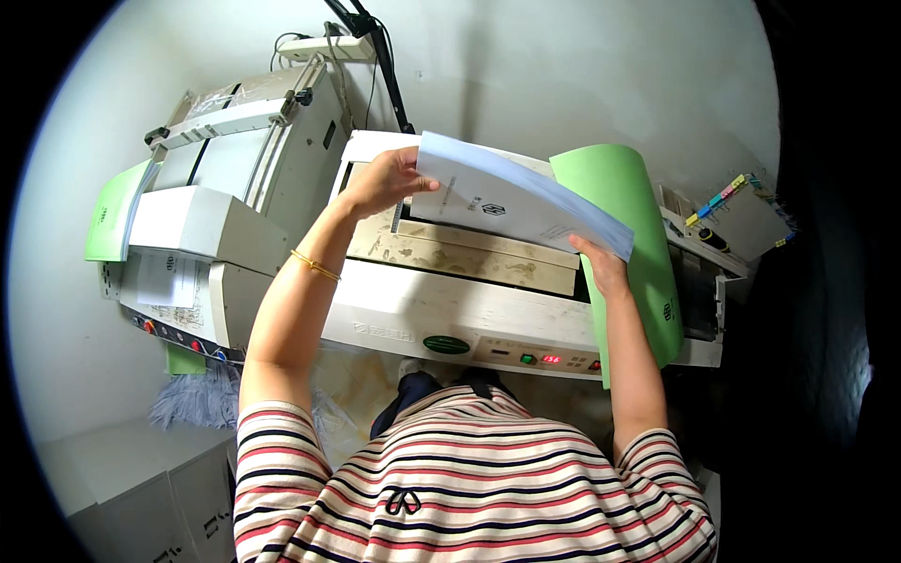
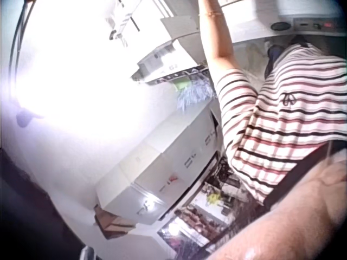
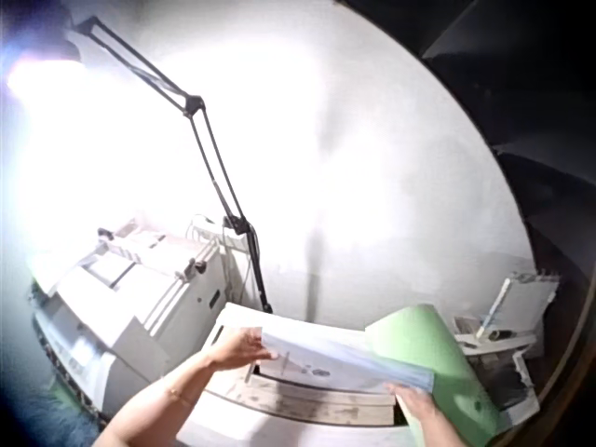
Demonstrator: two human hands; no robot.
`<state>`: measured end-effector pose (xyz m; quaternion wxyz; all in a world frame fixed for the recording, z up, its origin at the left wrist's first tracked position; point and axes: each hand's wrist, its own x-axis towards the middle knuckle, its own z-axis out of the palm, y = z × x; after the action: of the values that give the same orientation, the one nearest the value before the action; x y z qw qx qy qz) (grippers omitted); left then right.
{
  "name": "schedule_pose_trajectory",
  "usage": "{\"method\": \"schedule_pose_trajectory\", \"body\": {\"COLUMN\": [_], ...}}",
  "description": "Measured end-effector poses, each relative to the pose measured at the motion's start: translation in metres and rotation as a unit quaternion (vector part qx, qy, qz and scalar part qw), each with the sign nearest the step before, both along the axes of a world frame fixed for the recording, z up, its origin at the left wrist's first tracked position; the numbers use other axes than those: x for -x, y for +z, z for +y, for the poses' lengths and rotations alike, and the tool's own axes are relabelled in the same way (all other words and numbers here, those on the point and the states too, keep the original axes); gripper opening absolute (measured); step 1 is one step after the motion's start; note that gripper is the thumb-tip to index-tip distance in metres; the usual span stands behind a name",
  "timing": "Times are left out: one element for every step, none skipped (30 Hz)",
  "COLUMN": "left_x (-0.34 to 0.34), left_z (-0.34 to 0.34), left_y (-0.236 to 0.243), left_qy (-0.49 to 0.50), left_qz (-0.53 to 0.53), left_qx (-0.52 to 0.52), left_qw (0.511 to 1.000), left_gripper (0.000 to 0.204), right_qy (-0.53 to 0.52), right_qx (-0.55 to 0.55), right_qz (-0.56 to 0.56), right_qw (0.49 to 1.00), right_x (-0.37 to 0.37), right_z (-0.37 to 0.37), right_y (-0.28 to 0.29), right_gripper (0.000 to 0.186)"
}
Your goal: The person places a document on a photocopier, operates the touchscreen to print, and retrieves the printed sheets. They then move to a paper cutter, align the sheets, and trim the edges using the machine's blade.
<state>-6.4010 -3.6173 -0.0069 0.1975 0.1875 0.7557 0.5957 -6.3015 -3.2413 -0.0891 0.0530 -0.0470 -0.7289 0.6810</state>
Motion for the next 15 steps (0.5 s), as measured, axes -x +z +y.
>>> {"method": "schedule_pose_trajectory", "body": {"left_x": [-0.002,-0.003,-0.005,-0.005,-0.006,-0.006,-0.008,-0.009,-0.009,-0.010,-0.010,-0.010,-0.011,-0.010,-0.010], "left_z": [-0.002,-0.004,-0.007,-0.011,-0.014,-0.019,-0.023,-0.027,-0.028,-0.029,-0.030,-0.029,-0.029,-0.028,-0.028], "left_y": [-0.007,-0.013,-0.020,-0.026,-0.031,-0.036,-0.039,-0.042,-0.045,-0.047,-0.048,-0.050,-0.051,-0.052,-0.052], "left_qy": [0.001,0.000,0.007,0.011,0.018,0.022,0.030,0.033,0.031,0.037,0.051,0.045,0.040,0.036,0.029], "left_qz": [-0.009,0.011,0.021,0.030,0.027,0.024,0.021,0.031,0.028,0.021,0.007,0.030,0.034,0.039,0.055], "left_qx": [-0.010,-0.018,-0.011,-0.011,0.014,0.034,0.050,0.064,0.057,0.058,0.066,0.046,0.067,0.087,0.094], "left_qw": [1.000,1.000,1.000,0.999,0.999,0.999,0.998,0.997,0.997,0.997,0.996,0.998,0.996,0.995,0.994], "left_gripper": [0.034,0.035,0.035,0.035,0.035,0.035,0.035,0.036,0.035,0.035,0.034,0.035,0.035,0.035,0.036], "right_qy": [0.006,0.004,0.023,0.030,0.033,0.047,0.056,0.064,0.086,0.046,0.060,0.065,0.069,0.072,0.067], "right_qx": [-0.017,-0.072,-0.073,-0.080,-0.092,-0.111,-0.097,-0.082,-0.062,-0.023,-0.033,-0.052,-0.070,-0.067,-0.120], "right_qz": [-0.005,-0.014,0.000,0.003,-0.001,0.000,-0.005,-0.010,-0.005,-0.049,-0.021,-0.017,-0.016,0.009,-0.004], "right_qw": [1.000,0.997,0.997,0.996,0.995,0.993,0.994,0.995,0.994,0.998,0.997,0.996,0.995,0.995,0.991], "right_x": [0.000,0.001,0.002,0.004,0.004,0.007,0.009,0.010,0.011,0.011,0.012,0.011,0.008,0.006,0.008], "right_z": [0.002,0.002,0.002,-0.001,-0.004,-0.007,-0.010,-0.013,-0.016,-0.016,-0.016,-0.014,-0.012,-0.009,-0.009], "right_y": [-0.002,-0.004,-0.006,-0.009,-0.011,-0.012,-0.012,-0.011,-0.010,-0.007,-0.003,0.001,0.006,0.011,0.016], "right_gripper": [0.023,0.021,0.021,0.021,0.021,0.024,0.026,0.027,0.029,0.032,0.032,0.031,0.031,0.030,0.030]}}
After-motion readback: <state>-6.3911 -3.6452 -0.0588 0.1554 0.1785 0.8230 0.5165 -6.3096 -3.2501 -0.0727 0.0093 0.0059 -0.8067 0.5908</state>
